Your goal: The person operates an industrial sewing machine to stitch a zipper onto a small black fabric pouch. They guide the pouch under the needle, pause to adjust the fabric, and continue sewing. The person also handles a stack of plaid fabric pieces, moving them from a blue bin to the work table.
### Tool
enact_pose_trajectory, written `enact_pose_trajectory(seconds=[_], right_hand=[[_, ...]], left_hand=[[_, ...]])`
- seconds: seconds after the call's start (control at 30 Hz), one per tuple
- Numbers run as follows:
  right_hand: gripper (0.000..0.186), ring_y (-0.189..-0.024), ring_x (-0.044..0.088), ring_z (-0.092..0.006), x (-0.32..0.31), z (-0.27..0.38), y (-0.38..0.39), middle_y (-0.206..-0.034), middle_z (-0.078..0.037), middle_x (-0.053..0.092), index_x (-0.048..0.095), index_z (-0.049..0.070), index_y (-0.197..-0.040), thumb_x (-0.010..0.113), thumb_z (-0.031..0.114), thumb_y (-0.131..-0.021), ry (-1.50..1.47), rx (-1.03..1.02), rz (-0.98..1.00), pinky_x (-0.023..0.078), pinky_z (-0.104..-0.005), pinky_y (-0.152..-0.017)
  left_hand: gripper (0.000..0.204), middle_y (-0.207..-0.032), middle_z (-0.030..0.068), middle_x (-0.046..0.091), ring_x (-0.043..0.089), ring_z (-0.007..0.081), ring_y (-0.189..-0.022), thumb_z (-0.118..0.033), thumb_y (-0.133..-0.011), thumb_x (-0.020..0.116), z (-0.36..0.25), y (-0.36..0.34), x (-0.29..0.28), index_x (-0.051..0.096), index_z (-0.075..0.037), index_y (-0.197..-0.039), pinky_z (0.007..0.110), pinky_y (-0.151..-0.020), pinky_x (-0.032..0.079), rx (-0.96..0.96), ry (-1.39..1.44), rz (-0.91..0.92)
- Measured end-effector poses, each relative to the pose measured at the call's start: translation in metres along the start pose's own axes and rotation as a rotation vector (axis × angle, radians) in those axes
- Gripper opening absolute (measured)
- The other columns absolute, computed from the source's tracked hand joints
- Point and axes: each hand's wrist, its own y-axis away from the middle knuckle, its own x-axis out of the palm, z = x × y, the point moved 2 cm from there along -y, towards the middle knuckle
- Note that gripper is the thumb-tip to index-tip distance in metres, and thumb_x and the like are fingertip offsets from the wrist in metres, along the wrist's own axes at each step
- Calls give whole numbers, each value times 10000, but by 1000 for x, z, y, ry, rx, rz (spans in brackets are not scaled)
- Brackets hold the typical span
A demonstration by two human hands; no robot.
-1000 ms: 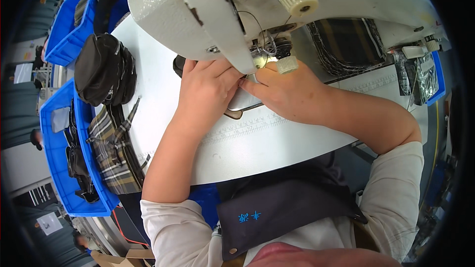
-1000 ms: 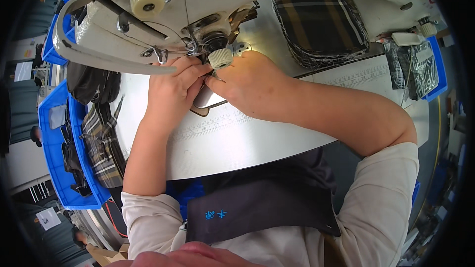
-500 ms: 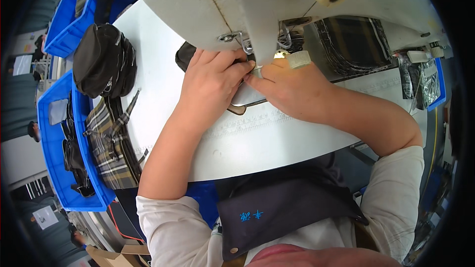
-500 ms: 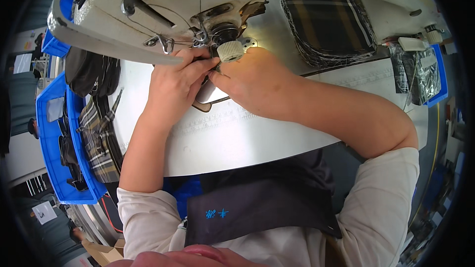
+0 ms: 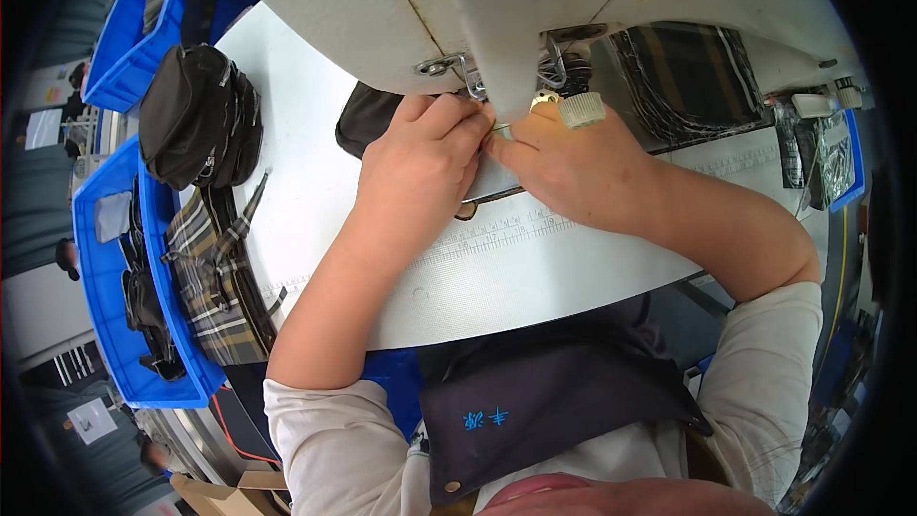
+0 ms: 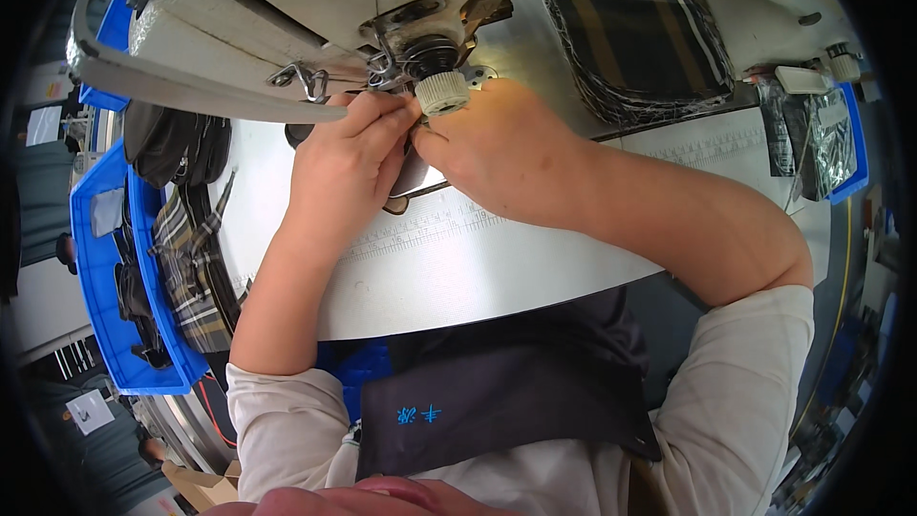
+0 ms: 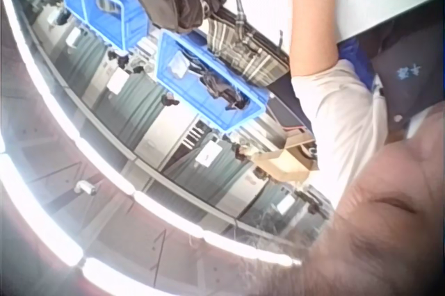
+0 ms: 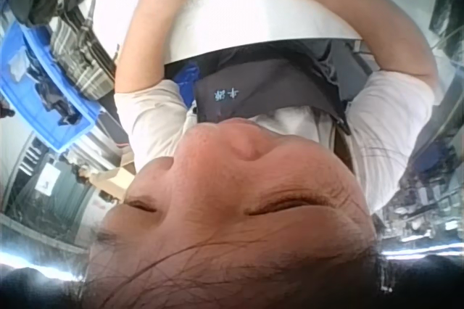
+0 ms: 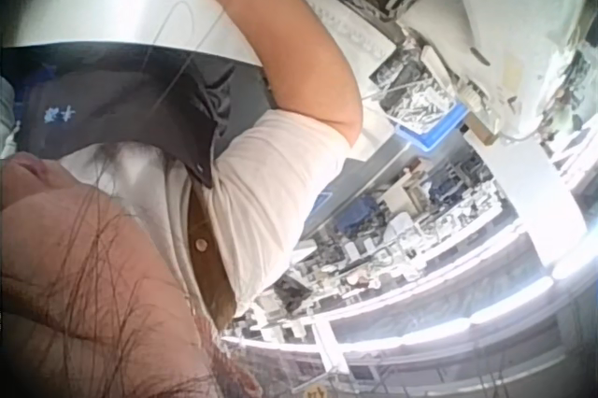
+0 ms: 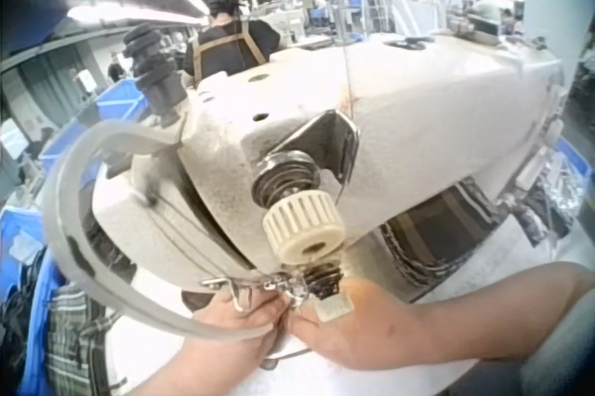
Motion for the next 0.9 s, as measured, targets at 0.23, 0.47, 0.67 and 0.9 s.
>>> enact_pose_trajectory(seconds=[0.23,0.47,0.67,0.9], right_hand=[[201,-755,676,-242,-2,2,0,-832,-53,657,694,54,-978,695,88,-780,12,-16,-13,518,-382,-691],[221,-746,657,-232,3,2,2,-823,-51,646,706,49,-1002,689,84,-785,-15,-15,12,512,-387,-700],[197,-725,658,-243,1,3,2,-798,-61,645,702,36,-976,683,84,-786,-29,-16,22,516,-392,-686],[172,-705,672,-271,1,2,0,-786,-82,663,693,17,-939,687,79,-779,-61,-13,2,535,-406,-671]], left_hand=[[343,-1129,28,692,661,298,-1035,8,-807,721,0,-2,1,741,-76,-1139,388,-793,588,-21,-3,15],[268,-1078,0,725,704,243,-938,-23,-767,759,5,-2,-4,768,-86,-1028,357,-727,578,88,-39,-34],[259,-1054,-12,734,715,221,-930,-11,-732,775,9,-3,-1,767,-96,-976,344,-696,575,151,-60,-98],[272,-1084,-19,743,718,223,-954,3,-731,770,12,-3,-1,769,-97,-985,341,-709,587,144,-64,-102]])
